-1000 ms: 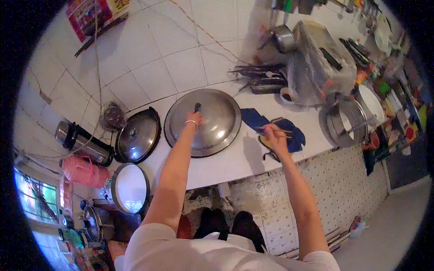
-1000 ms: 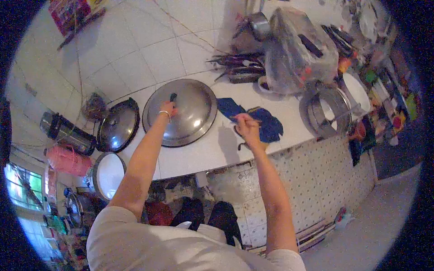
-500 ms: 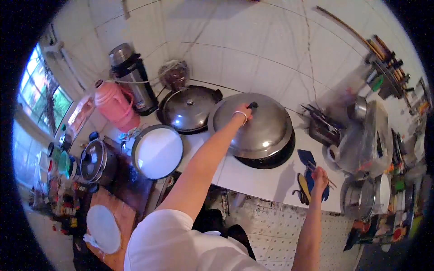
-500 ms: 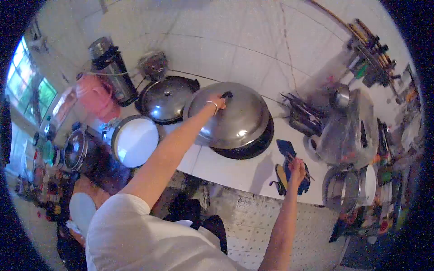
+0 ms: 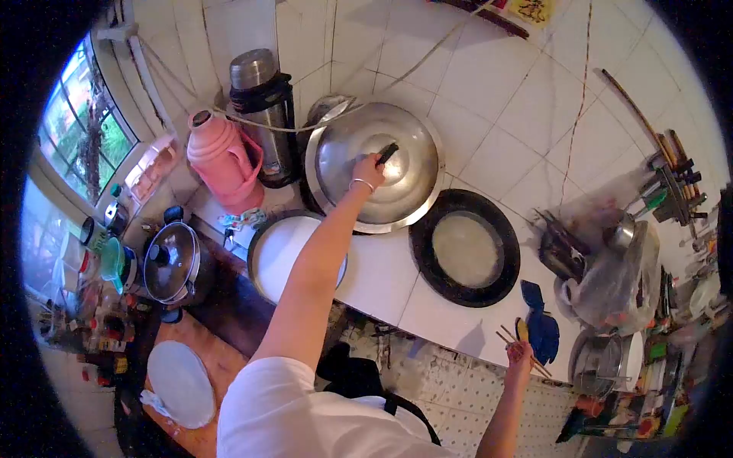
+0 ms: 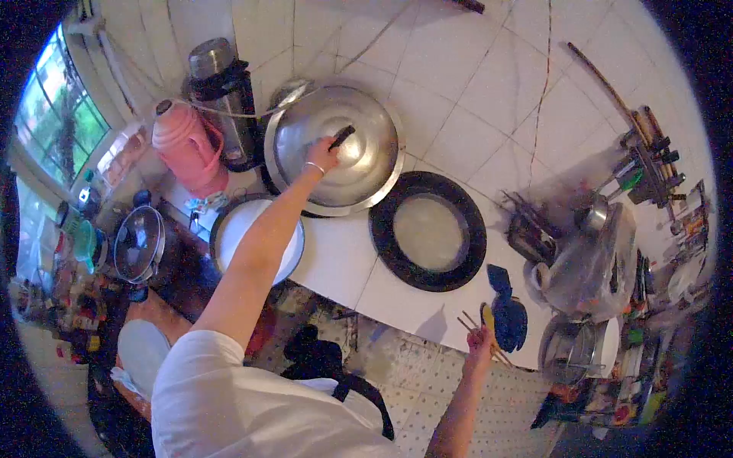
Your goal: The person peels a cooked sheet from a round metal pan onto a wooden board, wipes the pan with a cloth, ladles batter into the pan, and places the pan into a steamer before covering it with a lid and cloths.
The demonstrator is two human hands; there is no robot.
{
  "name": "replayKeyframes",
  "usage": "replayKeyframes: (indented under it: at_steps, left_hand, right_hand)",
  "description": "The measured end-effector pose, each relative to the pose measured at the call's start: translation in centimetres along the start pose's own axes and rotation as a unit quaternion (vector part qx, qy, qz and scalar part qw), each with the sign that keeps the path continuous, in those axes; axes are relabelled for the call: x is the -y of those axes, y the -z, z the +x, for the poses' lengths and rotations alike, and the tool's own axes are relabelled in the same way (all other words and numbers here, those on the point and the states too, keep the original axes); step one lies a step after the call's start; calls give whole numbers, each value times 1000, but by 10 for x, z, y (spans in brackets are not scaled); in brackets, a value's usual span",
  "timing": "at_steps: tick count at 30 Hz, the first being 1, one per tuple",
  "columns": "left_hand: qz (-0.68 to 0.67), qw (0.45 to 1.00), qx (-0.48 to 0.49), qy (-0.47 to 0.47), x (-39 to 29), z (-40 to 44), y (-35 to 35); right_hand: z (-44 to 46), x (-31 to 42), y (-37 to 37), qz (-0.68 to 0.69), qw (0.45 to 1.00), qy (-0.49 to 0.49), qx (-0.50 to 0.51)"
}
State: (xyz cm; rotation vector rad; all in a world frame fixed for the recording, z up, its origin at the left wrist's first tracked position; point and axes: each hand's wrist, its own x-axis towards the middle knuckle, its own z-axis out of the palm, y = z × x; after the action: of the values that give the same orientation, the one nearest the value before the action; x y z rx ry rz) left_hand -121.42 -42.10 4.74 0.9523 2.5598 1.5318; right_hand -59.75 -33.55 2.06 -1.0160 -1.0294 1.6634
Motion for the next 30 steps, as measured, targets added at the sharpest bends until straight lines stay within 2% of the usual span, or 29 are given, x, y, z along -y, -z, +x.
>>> replayKeyframes:
  at_steps: [1,2,3,5,9,11,12,15,16,17,19,21,23,26,28,30]
  left_hand:
    - [-68,997,-15,21,5,0,5]
    - [46,999,-28,-7,10,0,10]
    - [44,999,-27,-3,19,4,12]
    - [-80,993,23,84,34,18,13]
    - [-50,995,14,88,69,36,5]
    - [-150,980,42,126,95,46,-9]
    - [-124,986,36,108,90,42,-4]
    - [-125,983,69,117,74,39,3]
    - [-93,979,108,147,30,21,36]
    - [-93,978,118,145,37,24,26]
    - [-81,992,35,86,79,40,-3]
    - [-130,990,-3,49,110,49,-22]
    - [-99,993,24,60,95,48,-13]
    - [-39,998,40,23,58,25,7]
    - [103,978,-155,-98,35,7,12]
    - [-51,990,-95,-92,-21,-35,12]
  right_hand:
    - [-6,-1,-8,7,998,2,68]
    - [-14,-4,-16,-32,999,-18,-32]
    - [-19,-9,-23,-37,999,-19,-32]
    - [-28,-12,-28,-43,998,-3,-38]
    - [-35,-22,-23,-52,998,-22,-35]
    - [-41,-21,-33,-67,996,-43,-28]
    - [-47,-21,-42,-87,992,-44,-75]
    - [-53,-22,-59,-64,994,-53,-71]
    - [-59,-20,-66,-83,991,-52,-89]
    - [-59,-22,-68,-82,990,-52,-99]
    - [-58,-27,-69,-66,993,-38,-92]
    - [-60,-27,-78,-79,990,-40,-111]
    - [-64,-27,-82,-85,992,-35,-92]
    - [-61,-26,-89,-91,988,-43,-114]
    - [-61,-19,-104,-102,988,-33,-111]
    - [-61,-10,-122,-112,988,-29,-105]
